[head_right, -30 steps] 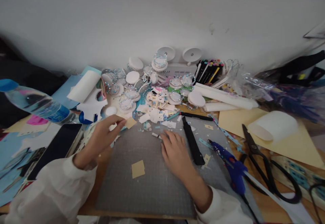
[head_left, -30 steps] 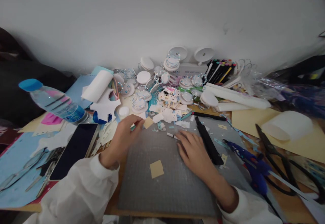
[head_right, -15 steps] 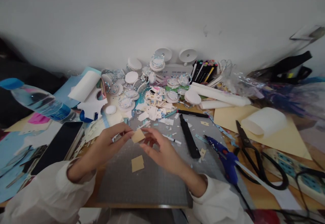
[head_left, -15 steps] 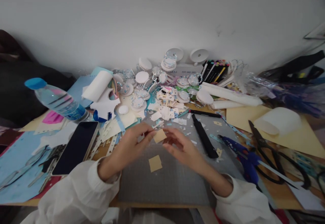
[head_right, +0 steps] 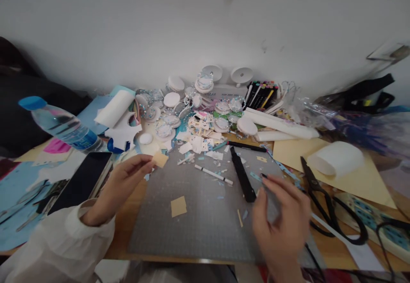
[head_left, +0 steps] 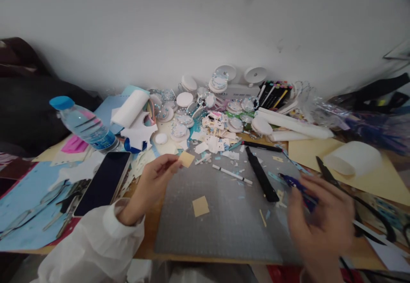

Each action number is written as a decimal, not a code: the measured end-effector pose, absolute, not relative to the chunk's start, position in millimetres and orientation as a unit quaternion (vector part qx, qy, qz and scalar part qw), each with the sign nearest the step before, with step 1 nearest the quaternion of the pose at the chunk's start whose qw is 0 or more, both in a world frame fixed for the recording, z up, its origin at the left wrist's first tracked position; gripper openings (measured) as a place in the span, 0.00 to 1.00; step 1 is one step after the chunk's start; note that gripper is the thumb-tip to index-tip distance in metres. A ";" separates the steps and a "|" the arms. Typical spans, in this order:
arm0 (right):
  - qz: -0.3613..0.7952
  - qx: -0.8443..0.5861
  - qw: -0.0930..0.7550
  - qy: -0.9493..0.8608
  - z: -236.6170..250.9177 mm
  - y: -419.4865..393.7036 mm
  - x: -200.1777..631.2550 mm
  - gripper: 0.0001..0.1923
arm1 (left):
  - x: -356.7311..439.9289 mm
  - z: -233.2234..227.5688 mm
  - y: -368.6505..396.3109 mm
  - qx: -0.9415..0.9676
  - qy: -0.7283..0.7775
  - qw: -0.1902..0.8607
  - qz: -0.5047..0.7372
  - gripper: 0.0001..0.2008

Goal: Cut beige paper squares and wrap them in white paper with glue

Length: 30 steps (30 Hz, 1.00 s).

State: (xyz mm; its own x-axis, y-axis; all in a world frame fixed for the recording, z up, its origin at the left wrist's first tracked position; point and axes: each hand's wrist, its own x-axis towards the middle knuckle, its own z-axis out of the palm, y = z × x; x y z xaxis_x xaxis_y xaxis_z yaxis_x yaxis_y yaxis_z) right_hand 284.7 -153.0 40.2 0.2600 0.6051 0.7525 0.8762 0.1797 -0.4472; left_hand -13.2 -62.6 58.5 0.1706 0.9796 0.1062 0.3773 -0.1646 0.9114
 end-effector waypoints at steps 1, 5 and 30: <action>-0.162 -0.608 0.518 -0.579 42.6 -162.9 278.4 0.13 | -9.2 58.7 -67.2 0.653 0.505 0.410 0.388 0.10; 0.022 -0.563 0.563 -0.605 39.4 -183.9 236.9 0.12 | 11.5 60.0 -89.4 0.656 0.445 0.470 0.387 0.08; 0.253 -0.584 0.454 -0.623 19.6 -187.1 266.7 0.07 | 15.2 -14.7 -55.3 0.887 0.394 0.116 0.212 0.12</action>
